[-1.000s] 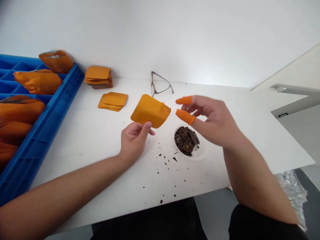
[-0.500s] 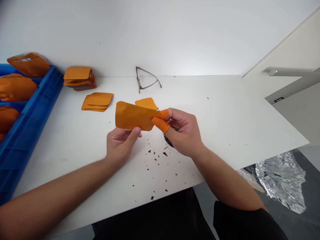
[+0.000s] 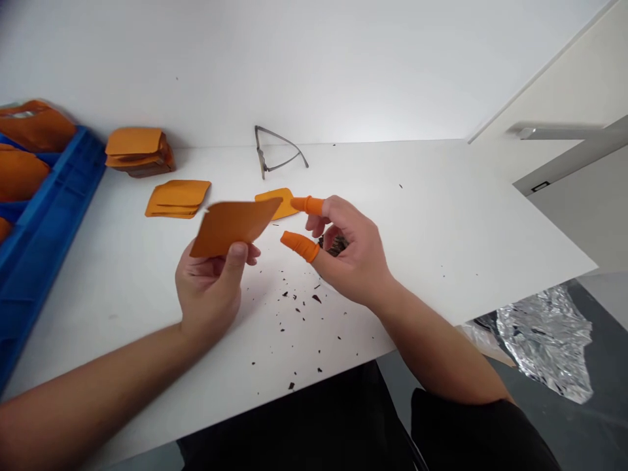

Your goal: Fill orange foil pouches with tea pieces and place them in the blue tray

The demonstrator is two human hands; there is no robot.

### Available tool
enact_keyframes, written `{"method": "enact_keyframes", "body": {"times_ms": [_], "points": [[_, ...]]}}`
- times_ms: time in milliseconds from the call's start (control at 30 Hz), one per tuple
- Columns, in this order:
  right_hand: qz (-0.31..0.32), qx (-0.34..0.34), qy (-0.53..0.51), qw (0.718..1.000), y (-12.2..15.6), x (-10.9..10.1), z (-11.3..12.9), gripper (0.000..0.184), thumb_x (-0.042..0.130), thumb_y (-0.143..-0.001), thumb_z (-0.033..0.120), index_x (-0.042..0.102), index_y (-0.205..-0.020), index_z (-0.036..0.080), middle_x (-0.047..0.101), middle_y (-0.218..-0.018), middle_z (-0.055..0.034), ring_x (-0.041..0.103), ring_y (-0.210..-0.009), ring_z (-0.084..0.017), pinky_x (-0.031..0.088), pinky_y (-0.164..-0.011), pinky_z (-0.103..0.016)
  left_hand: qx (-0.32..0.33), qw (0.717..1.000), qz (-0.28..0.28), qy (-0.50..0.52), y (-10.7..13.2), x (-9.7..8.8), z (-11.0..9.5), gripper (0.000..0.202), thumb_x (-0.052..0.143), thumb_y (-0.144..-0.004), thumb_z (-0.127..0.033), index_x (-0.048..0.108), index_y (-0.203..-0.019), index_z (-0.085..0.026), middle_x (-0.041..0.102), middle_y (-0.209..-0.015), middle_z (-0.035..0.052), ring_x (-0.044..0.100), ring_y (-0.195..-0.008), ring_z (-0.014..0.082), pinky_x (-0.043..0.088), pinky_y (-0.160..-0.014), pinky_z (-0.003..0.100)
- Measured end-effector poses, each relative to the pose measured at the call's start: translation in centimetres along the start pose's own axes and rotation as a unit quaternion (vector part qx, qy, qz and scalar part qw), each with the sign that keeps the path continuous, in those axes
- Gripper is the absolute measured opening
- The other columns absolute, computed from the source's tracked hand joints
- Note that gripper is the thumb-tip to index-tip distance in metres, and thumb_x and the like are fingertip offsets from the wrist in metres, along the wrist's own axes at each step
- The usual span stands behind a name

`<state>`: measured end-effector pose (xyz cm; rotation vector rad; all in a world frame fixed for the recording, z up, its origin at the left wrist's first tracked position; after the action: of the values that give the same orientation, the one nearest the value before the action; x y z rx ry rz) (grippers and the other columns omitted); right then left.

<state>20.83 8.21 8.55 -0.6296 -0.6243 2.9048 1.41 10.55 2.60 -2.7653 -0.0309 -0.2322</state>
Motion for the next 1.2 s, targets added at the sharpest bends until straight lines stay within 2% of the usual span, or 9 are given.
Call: {"method": "enact_keyframes", "body": {"times_ms": [133, 367, 467, 567, 733, 833, 933, 1100, 1200], "points": [[0.087, 0.041, -0.084, 0.992, 0.3, 2.0, -0.9, 0.027, 0.078, -0.085, 0.032, 0.074, -0.112, 0.034, 0.061, -0.096, 0.0000, 0.059, -0.085, -0.014, 0.049, -0.064, -0.030, -0.007, 0.999, 0.034, 0.028, 0.6, 0.7, -0.1, 0.017, 0.074, -0.091, -0.037, 0.069, -0.091, -0.021, 0.073, -0.080, 0.0009, 0.072, -0.075, 0.0140, 0.060, -0.068, 0.027], [0.084, 0.009, -0.184, 0.979, 0.6, 2.5, -0.4, 0.016, 0.082, -0.081, 0.025, 0.069, -0.090, 0.029, 0.059, -0.087, 0.0026, 0.052, -0.078, -0.012, 0.047, -0.068, -0.031, 0.022, 0.993, 0.114, -0.033, 1.6, 1.4, 0.0, 0.006, 0.076, -0.088, -0.029, 0.075, -0.090, -0.023, 0.076, -0.082, 0.0014, 0.072, -0.075, 0.0147, 0.061, -0.066, 0.027], [0.103, -0.034, -0.163, 0.981, 0.4, 2.2, 0.1, 0.019, 0.086, -0.077, 0.023, 0.068, -0.079, 0.026, 0.053, -0.079, 0.0026, 0.048, -0.070, -0.011, 0.045, -0.061, -0.030, 0.032, 0.990, 0.134, -0.026, 1.8, 1.7, -0.2, 0.004, 0.077, -0.087, -0.023, 0.073, -0.085, -0.023, 0.073, -0.077, -0.0012, 0.066, -0.066, 0.0109, 0.056, -0.058, 0.023], [0.100, -0.111, -0.145, 0.978, 0.4, 1.8, 0.9, 0.015, 0.081, -0.081, 0.016, 0.075, -0.092, 0.026, 0.057, -0.087, -0.0003, 0.055, -0.074, -0.011, 0.049, -0.065, -0.031, 0.051, 0.988, 0.146, -0.022, 1.8, 2.0, -0.4, 0.015, 0.078, -0.086, -0.021, 0.067, -0.076, -0.021, 0.070, -0.073, -0.0023, 0.062, -0.060, 0.0092, 0.052, -0.053, 0.022], [0.072, -0.194, -0.083, 0.975, 0.7, 1.8, 1.5, 0.017, 0.076, -0.084, 0.010, 0.076, -0.095, 0.022, 0.059, -0.092, -0.0026, 0.056, -0.081, -0.013, 0.050, -0.072, -0.033, 0.046, 0.986, 0.155, -0.028, 1.6, 2.2, -0.2, 0.006, 0.075, -0.088, -0.020, 0.071, -0.088, -0.023, 0.071, -0.082, -0.0005, 0.065, -0.071, 0.0111, 0.055, -0.063, 0.024], [0.043, -0.233, -0.058, 0.970, 0.9, 1.2, 2.0, 0.016, 0.077, -0.081, 0.010, 0.072, -0.092, 0.020, 0.059, -0.090, -0.0031, 0.056, -0.082, -0.015, 0.049, -0.070, -0.034, 0.030, 0.990, 0.128, -0.051, 1.3, 1.7, 0.2, 0.027, 0.082, -0.082, -0.022, 0.067, -0.105, -0.025, 0.067, -0.111, 0.0057, 0.065, -0.101, 0.0171, 0.057, -0.080, 0.030], [0.025, -0.250, -0.065, 0.966, 1.0, 0.7, 2.2, 0.015, 0.078, -0.080, 0.011, 0.070, -0.088, 0.020, 0.058, -0.088, -0.0027, 0.056, -0.082, -0.016, 0.050, -0.069, -0.034, 0.040, 0.990, 0.108, -0.076, 1.0, 1.3, 0.4, 0.050, 0.088, -0.074, -0.025, 0.060, -0.116, -0.027, 0.055, -0.133, 0.0082, 0.062, -0.106, 0.0187, 0.054, -0.088, 0.035], [-0.005, -0.216, -0.123, 0.968, 0.6, 0.0, 1.6, 0.021, 0.081, -0.077, 0.013, 0.061, -0.074, 0.021, 0.055, -0.083, 0.0001, 0.054, -0.074, -0.013, 0.045, -0.061, -0.030, 0.101, 0.985, 0.119, -0.069, 1.1, 1.4, 0.0, 0.067, 0.092, -0.066, -0.028, 0.056, -0.122, -0.029, 0.052, -0.135, 0.0079, 0.061, -0.097, 0.0176, 0.052, -0.081, 0.035], [0.042, -0.204, -0.161, 0.965, 0.4, 0.7, 1.5, 0.022, 0.082, -0.076, 0.014, 0.061, -0.072, 0.020, 0.055, -0.080, 0.0008, 0.054, -0.074, -0.013, 0.045, -0.061, -0.029, 0.133, 0.982, 0.111, -0.081, 0.9, 1.2, -0.4, 0.074, 0.095, -0.061, -0.036, 0.056, -0.123, -0.030, 0.053, -0.134, 0.0084, 0.060, -0.104, 0.0226, 0.050, -0.085, 0.039]]}}
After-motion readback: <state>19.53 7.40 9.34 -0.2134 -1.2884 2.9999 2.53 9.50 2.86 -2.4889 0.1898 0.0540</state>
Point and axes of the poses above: each hand's wrist, its own y-axis away from the middle knuckle, its own x-axis out of the palm, z = x × y, the point moved 8 cm from there along -y, towards the middle knuckle
